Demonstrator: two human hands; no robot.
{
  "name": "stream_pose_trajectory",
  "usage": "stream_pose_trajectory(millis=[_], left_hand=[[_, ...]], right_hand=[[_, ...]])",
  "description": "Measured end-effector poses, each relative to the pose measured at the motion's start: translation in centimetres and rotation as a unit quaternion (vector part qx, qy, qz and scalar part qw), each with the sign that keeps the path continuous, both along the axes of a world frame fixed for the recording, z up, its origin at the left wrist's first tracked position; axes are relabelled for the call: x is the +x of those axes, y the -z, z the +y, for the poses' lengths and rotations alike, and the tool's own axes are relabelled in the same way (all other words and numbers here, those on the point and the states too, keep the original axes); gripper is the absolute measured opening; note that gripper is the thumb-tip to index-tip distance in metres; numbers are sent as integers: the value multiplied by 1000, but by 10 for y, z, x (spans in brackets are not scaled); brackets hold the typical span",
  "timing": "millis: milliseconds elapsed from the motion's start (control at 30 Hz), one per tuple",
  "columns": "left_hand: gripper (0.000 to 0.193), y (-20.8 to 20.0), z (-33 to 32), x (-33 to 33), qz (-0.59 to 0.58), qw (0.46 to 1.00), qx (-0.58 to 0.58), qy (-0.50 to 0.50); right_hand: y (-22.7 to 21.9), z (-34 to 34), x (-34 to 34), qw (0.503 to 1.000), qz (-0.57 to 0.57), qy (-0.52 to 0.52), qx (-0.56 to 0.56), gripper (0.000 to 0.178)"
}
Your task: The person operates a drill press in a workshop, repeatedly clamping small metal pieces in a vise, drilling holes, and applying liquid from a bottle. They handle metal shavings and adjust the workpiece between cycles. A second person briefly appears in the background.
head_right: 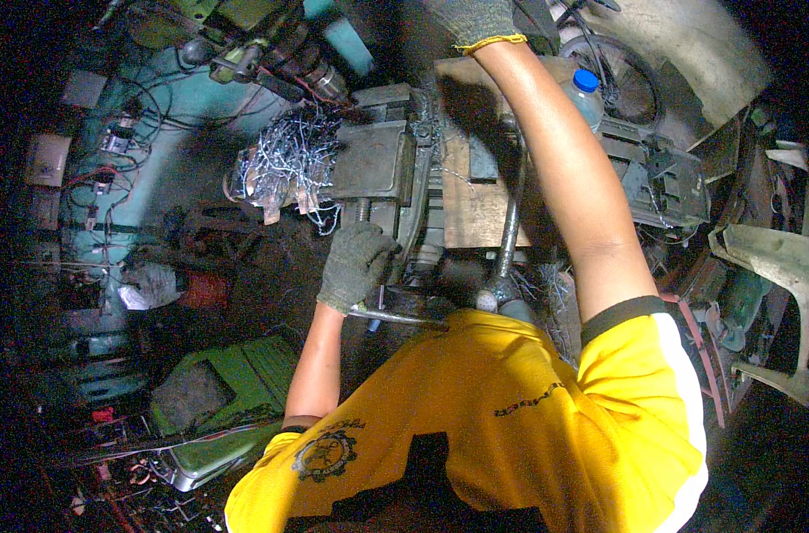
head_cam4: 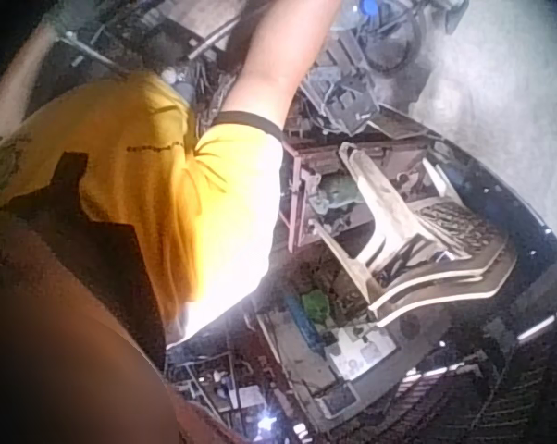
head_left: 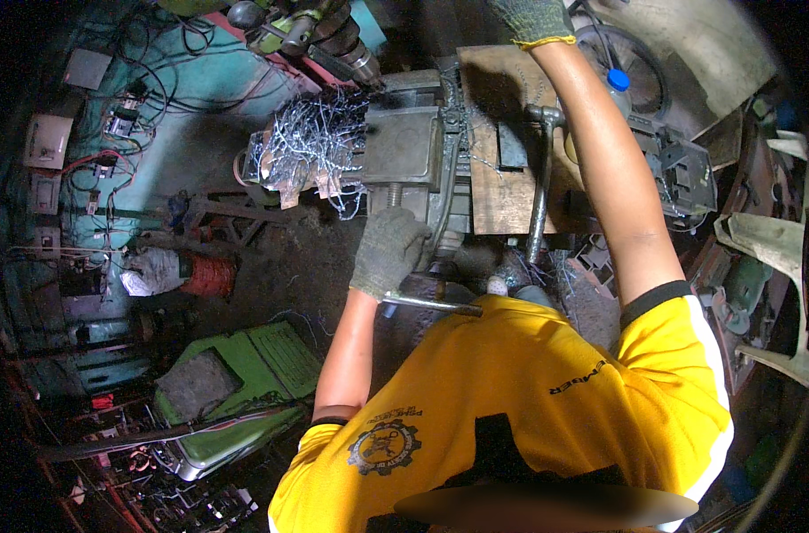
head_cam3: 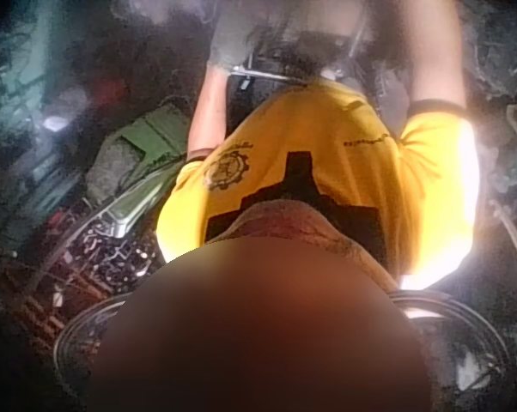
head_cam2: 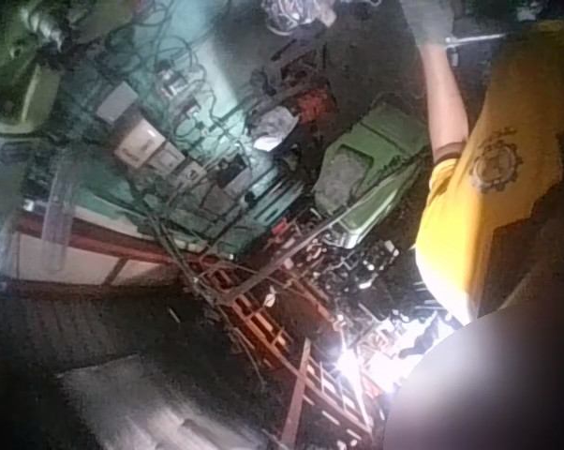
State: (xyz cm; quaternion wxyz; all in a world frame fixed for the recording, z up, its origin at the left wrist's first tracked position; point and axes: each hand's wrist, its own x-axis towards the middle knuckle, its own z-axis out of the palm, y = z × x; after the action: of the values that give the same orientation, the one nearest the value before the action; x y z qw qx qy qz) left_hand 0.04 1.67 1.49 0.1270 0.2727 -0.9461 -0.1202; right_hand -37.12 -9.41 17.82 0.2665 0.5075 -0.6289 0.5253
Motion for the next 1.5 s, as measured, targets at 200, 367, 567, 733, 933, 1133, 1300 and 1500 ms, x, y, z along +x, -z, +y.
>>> stream_pose_trajectory(millis=[200, 367, 567, 733, 933, 1133, 1300, 1500], left_hand=[[19, 0, 0, -2, 31, 999, -14, 11], [17, -1, 0, -4, 76, 996, -36, 22], [18, -1, 2, -3, 63, 997, -31, 16], [17, -1, 1, -3, 41, 999, -21, 14], [23, -1, 1, 0, 1, 1000, 2, 0], [16, -4, 1, -4, 27, 999, -18, 14], [14, -6, 2, -6, 57, 998, -33, 20], [17, -4, 0, -3, 33, 999, -19, 19]], right_hand=[[1, -1, 0, 1000, 1, 1, -10, 19], [1, -1, 0, 1000, -10, 11, 7, 20], [3, -1, 1, 1000, -13, 22, 4, 20], [3, -3, 0, 1000, -10, 20, 1, 20], [3, -4, -1, 1000, -12, 16, 3, 18], [4, -5, 0, 999, -1, 43, 8, 18], [4, -8, -2, 999, -5, 43, 6, 19], [6, -10, -6, 999, 4, 48, 17, 17]])
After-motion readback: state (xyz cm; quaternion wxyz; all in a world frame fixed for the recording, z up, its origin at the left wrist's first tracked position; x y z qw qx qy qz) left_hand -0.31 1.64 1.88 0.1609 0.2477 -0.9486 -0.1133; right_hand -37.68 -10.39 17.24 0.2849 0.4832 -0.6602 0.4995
